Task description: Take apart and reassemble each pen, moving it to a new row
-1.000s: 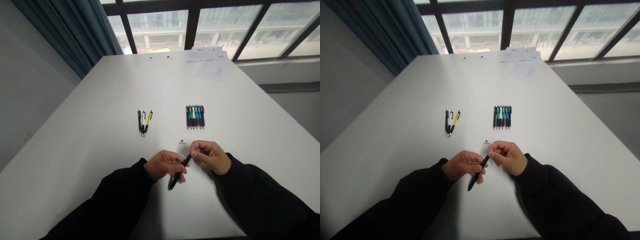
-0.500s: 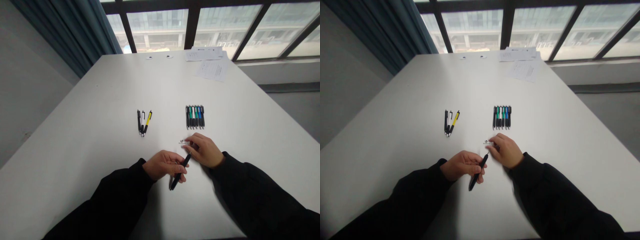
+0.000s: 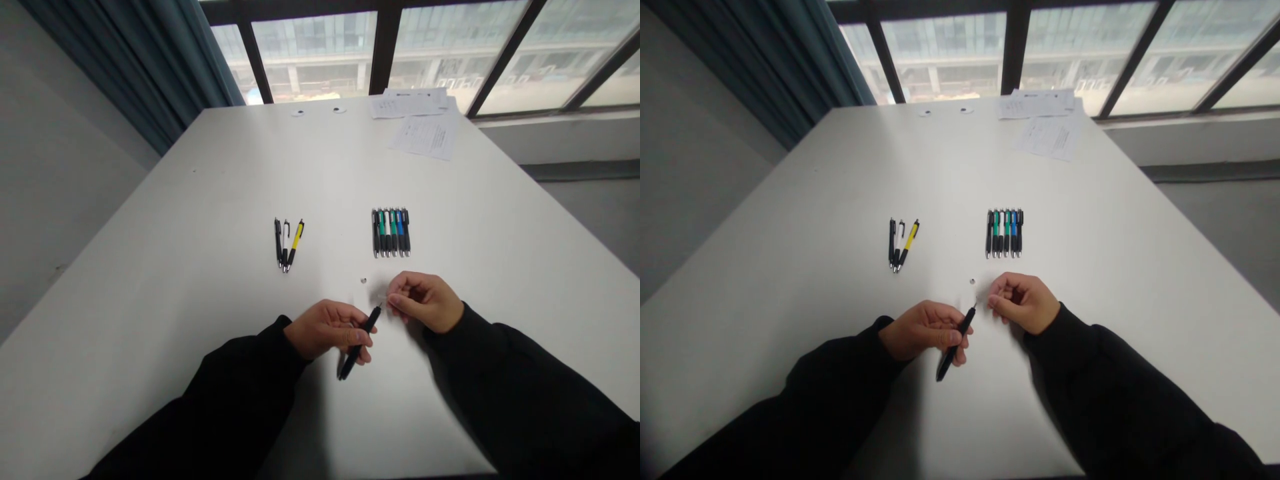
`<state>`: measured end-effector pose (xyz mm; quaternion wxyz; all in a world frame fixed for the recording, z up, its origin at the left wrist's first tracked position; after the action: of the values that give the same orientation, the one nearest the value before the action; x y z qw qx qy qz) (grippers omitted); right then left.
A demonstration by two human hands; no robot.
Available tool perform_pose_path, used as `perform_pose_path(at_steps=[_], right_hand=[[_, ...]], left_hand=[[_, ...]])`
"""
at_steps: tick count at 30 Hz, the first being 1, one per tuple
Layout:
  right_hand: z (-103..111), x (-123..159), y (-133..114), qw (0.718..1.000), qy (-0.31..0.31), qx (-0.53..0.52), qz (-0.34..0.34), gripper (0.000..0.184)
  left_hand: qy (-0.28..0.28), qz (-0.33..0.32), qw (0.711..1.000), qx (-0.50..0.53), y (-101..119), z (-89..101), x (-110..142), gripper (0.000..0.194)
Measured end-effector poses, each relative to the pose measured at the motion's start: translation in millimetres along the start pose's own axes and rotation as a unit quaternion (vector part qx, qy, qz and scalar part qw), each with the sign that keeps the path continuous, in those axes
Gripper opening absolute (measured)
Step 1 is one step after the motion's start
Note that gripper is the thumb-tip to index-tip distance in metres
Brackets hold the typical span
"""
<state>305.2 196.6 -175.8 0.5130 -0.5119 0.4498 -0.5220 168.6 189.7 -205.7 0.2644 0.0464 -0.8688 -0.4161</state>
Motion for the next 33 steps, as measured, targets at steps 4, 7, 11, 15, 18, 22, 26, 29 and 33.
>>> perform_pose_path(at_steps=[4,7,11,15,18,22,26,29,33], right_hand=[[-0.3,-0.7,7.0,0.994,-0.019,-0.11,-0.012,0.027],[1.7,-2.4,10.2,0.984,-0.008,-0.175,-0.007,0.025],[6.1,-2.9,15.8,0.975,0.023,-0.218,-0.024,0.026],[9.4,-3.4,16.6,0.977,0.048,-0.207,-0.029,0.027],[10.7,-4.3,16.1,0.978,0.059,-0.2,-0.02,0.028],[5.4,-4.8,16.5,0.979,0.033,-0.2,-0.012,0.028],[1.6,-3.9,17.9,0.981,0.004,-0.195,-0.007,0.025],[0.3,-3.6,17.8,0.985,-0.009,-0.174,0.002,0.024],[-3.6,-3.5,11.9,0.991,-0.018,-0.131,0.008,0.022]], left_hand=[[0.008,-0.007,1.0,-0.006,1.0,-0.1,0.5,0.036],[0.009,-0.004,1.0,-0.017,0.4,-1.0,0.7,0.035],[0.013,-0.001,1.0,-0.021,-0.8,-0.4,0.1,0.035],[0.011,-0.002,1.0,-0.015,-1.7,0.1,-1.2,0.036],[0.009,-0.001,1.0,-0.016,-2.7,0.2,-1.9,0.036],[0.013,0.003,1.0,-0.018,-4.1,0.9,-2.0,0.036],[0.014,0.005,1.0,-0.016,-3.6,-0.2,-1.5,0.037],[0.014,0.011,1.0,-0.022,-2.9,-1.9,-1.2,0.035],[0.012,0.013,0.999,-0.028,-1.3,-3.5,-1.1,0.035]])
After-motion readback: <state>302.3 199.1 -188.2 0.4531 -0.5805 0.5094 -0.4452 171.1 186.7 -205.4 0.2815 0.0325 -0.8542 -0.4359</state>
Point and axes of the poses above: each hand's wrist, its own x-axis away from the middle knuckle, its own z-axis out of the back of the hand, y = z × x, the point moved 10 cm from there along -x, towards the middle knuckle
